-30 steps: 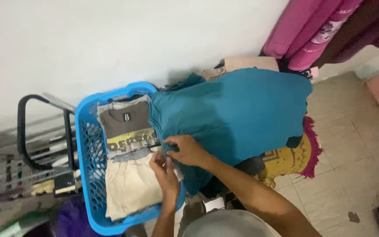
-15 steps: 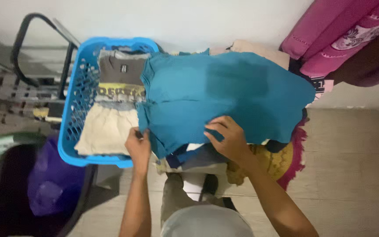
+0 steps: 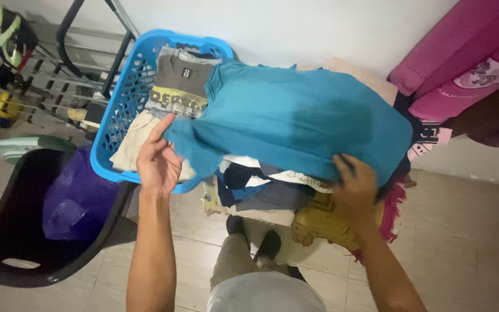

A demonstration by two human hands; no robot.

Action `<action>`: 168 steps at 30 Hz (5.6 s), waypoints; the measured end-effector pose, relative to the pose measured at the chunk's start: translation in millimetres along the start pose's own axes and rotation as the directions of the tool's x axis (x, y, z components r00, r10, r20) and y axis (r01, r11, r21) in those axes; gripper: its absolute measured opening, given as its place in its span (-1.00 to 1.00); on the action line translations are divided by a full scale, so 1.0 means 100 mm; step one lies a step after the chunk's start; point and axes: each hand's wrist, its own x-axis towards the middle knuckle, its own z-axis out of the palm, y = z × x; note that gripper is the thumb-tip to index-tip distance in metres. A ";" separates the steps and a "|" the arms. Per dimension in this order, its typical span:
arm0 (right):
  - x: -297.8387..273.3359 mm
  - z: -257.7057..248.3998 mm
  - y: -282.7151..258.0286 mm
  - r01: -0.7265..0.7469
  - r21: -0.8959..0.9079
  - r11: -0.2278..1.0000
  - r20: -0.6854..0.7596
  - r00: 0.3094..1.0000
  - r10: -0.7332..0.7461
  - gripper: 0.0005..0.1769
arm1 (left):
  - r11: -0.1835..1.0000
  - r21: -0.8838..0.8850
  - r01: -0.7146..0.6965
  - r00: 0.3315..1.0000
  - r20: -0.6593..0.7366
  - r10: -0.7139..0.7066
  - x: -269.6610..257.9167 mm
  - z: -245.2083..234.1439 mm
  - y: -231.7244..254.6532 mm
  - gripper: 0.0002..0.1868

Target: The person folds several shirts and a pair of shorts, smoothing each item by hand before placing them into a blue laundry basket.

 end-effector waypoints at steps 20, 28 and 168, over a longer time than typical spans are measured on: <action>1.31 -1.21 1.69 -0.221 0.247 0.944 -0.409 0.859 0.308 -0.89 | 0.551 0.576 -0.604 0.760 0.209 0.615 2.03 0.35 0.94 -0.78; 1.96 -1.51 1.20 -0.634 0.033 0.772 0.536 0.664 0.522 -0.70 | 0.603 0.795 -0.067 0.975 -0.076 0.209 2.68 -0.89 0.55 -0.76; 0.39 -1.26 2.54 -0.596 0.263 0.758 0.241 0.802 0.547 0.09 | 0.576 0.809 -0.122 0.985 0.172 -0.033 1.69 -0.06 -0.15 -0.34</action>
